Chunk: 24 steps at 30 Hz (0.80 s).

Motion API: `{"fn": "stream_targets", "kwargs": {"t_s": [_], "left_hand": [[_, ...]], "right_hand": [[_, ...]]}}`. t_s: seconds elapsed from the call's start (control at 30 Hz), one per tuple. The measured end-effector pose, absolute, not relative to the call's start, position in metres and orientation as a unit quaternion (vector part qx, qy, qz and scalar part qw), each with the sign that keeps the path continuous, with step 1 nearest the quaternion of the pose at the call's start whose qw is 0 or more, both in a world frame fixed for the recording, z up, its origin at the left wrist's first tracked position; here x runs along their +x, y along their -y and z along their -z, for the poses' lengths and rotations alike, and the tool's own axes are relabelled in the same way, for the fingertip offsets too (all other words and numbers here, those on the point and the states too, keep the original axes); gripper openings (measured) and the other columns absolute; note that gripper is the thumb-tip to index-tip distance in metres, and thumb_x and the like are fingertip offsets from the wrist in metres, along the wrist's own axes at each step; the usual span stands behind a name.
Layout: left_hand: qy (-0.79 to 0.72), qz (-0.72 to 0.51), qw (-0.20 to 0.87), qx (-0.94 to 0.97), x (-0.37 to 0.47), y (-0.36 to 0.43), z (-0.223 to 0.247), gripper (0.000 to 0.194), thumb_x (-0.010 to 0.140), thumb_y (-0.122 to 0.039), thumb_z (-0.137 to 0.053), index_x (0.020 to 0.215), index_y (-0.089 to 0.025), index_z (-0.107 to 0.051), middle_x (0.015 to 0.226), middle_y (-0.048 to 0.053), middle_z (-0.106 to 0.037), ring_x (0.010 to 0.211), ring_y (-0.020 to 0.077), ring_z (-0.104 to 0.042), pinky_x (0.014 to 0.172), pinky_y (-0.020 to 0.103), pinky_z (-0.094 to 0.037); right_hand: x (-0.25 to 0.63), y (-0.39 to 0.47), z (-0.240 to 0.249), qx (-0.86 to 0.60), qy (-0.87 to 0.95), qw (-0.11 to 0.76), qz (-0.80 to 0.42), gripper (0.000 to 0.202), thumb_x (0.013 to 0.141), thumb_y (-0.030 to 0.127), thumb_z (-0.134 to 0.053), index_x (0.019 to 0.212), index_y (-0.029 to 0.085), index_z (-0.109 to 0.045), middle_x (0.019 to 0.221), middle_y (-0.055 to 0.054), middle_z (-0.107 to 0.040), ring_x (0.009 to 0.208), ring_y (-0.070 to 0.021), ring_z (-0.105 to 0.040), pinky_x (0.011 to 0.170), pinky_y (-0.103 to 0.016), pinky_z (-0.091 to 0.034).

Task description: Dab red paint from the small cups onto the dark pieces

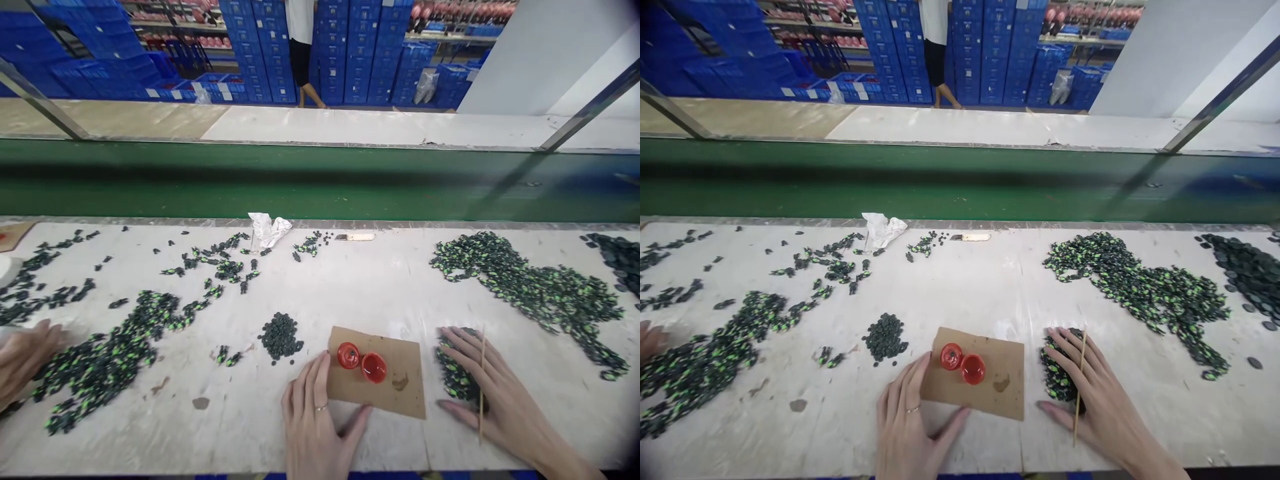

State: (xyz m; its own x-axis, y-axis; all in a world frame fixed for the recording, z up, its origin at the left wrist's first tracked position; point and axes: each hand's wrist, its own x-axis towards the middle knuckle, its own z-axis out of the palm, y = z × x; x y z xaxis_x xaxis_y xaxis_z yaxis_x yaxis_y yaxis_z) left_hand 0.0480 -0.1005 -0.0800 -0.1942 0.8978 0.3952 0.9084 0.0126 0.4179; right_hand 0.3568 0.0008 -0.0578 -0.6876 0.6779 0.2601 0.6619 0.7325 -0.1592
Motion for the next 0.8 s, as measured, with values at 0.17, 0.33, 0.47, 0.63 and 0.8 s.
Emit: {"fn": "stream_targets", "kwargs": {"t_s": [0.17,0.33,0.47,0.63,0.8], "left_hand": [[0.724,0.373,-0.025,-0.579,0.011,0.1,0.068,0.064,0.099,-0.041,-0.061,0.153,-0.015,-0.041,0.147,0.019,-0.059,0.145,0.031,-0.049,0.116,0.047,-0.042],[0.748,0.272,-0.05,-0.603,-0.033,0.065,0.061,0.073,0.101,-0.039,-0.057,0.162,-0.014,-0.026,0.165,0.023,-0.044,0.16,0.0344,-0.032,0.12,0.06,-0.045],[0.721,0.203,-0.06,-0.66,-0.038,0.048,0.067,0.07,0.104,-0.04,-0.051,0.163,-0.012,-0.025,0.168,0.022,-0.042,0.161,0.0327,-0.032,0.127,0.064,-0.034],[0.703,0.171,-0.06,-0.687,-0.032,0.066,0.066,0.068,0.104,-0.035,-0.048,0.164,-0.012,-0.024,0.168,0.021,-0.043,0.158,0.0279,-0.038,0.126,0.059,-0.039],[0.696,0.146,-0.011,-0.703,-0.021,0.089,0.067,0.075,0.103,-0.035,-0.051,0.165,-0.006,-0.02,0.17,0.018,-0.041,0.161,0.0263,-0.032,0.126,0.049,-0.036]], "right_hand": [[0.357,-0.001,0.053,-0.357,0.915,0.19,-0.02,0.056,0.096,0.042,-0.067,0.142,0.014,-0.053,0.162,-0.014,-0.045,0.157,-0.0305,-0.033,0.137,-0.05,-0.009],[0.367,0.009,0.054,-0.398,0.874,0.277,0.011,0.057,0.095,0.019,-0.058,0.15,0.017,-0.044,0.167,-0.011,-0.039,0.159,-0.0257,-0.031,0.137,-0.051,-0.014],[0.371,0.012,0.063,-0.445,0.85,0.281,0.016,0.054,0.093,0.02,-0.061,0.146,0.021,-0.049,0.157,-0.017,-0.051,0.155,-0.0293,-0.039,0.137,-0.054,-0.019],[0.376,0.014,0.072,-0.499,0.824,0.269,0.005,0.04,0.094,0.027,-0.06,0.134,0.025,-0.053,0.144,-0.02,-0.061,0.143,-0.0377,-0.053,0.131,-0.066,-0.025],[0.38,0.015,0.075,-0.514,0.817,0.262,-0.001,0.036,0.093,0.031,-0.061,0.128,0.025,-0.054,0.138,-0.019,-0.064,0.134,-0.0394,-0.06,0.13,-0.067,-0.028]]}}
